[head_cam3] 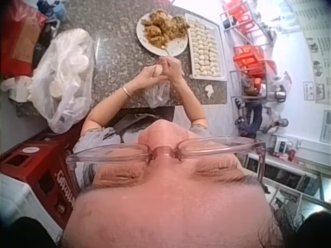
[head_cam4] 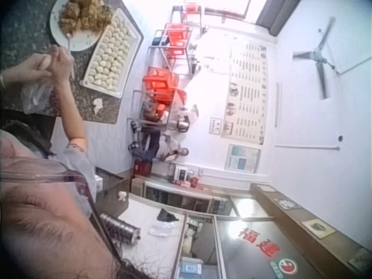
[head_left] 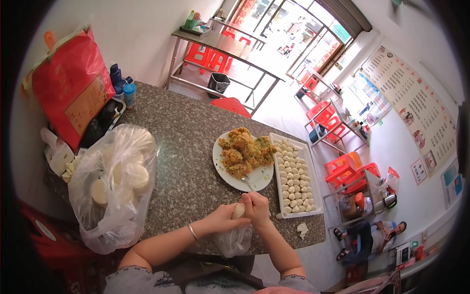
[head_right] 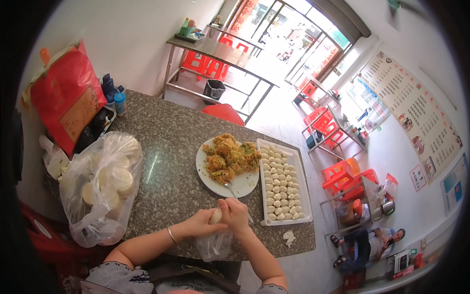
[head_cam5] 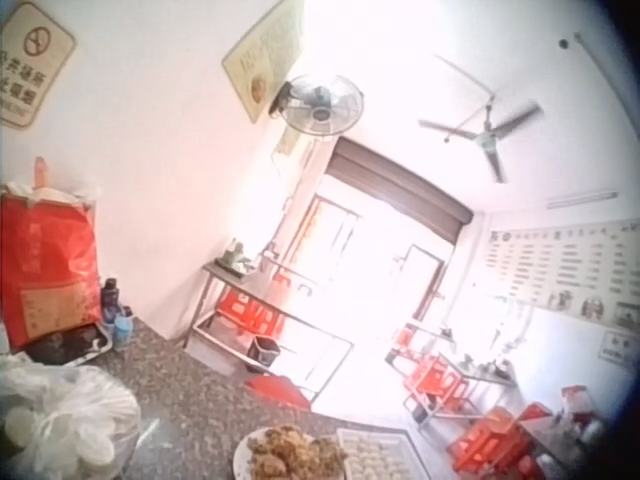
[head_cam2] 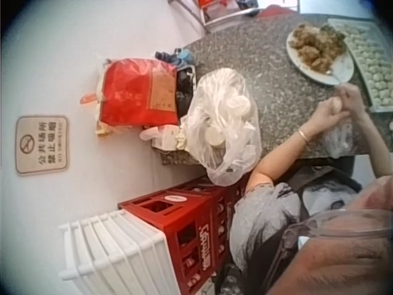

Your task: Filling and folding dumpling wrappers with meat and vegetable filling.

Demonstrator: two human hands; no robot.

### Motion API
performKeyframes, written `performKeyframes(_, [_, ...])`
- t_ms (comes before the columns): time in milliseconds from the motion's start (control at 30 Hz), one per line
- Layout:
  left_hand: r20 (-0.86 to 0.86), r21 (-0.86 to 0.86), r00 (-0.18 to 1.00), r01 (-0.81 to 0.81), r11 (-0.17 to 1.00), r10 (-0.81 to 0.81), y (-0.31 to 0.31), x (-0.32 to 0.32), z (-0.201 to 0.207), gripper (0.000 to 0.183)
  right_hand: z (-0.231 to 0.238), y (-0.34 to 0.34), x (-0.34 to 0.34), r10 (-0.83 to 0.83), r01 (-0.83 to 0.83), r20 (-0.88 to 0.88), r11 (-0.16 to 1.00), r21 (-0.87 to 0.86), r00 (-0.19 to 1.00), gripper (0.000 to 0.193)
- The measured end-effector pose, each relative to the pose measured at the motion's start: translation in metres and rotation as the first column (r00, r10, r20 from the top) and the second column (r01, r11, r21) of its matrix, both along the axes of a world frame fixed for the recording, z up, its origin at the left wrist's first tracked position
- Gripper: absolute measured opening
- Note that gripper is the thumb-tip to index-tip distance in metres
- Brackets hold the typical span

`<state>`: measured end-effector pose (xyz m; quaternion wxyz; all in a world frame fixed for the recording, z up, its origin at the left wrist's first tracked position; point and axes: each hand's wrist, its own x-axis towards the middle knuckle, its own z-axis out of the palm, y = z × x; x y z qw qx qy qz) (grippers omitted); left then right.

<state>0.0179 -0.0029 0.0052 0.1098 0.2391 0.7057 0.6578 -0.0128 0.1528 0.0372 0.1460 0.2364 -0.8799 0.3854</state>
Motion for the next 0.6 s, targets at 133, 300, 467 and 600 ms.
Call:
performKeyframes(133, [0.155, 0.020, 0.987, -0.039, 0.999, 0.035, 0.003, 0.000, -0.005, 0.038, 0.011, -0.002, 0.001, -0.030, 0.084, 0.281, 0.980, -0.182, 0.959, 0.027])
performKeyframes(300, [0.183, 0.043, 0.982, -0.052, 0.998, 0.043, 0.003, 0.001, 0.000, 0.036, 0.003, 0.000, -0.001, -0.073, 0.085, 0.147, 0.994, -0.076, 0.986, 0.024])
performKeyframes(467, [0.015, -0.001, 0.978, -0.210, 0.978, 0.210, 0.003, -0.002, 0.001, 0.037, 0.002, -0.005, -0.002, -0.095, 0.101, 0.168, 0.994, -0.030, 0.981, 0.020])
performKeyframes(600, [0.059, 0.056, 0.964, -0.263, 0.963, 0.259, 0.002, -0.006, -0.004, 0.036, 0.006, -0.010, -0.005, -0.121, 0.162, 0.187, 0.960, -0.228, 0.975, 0.020])
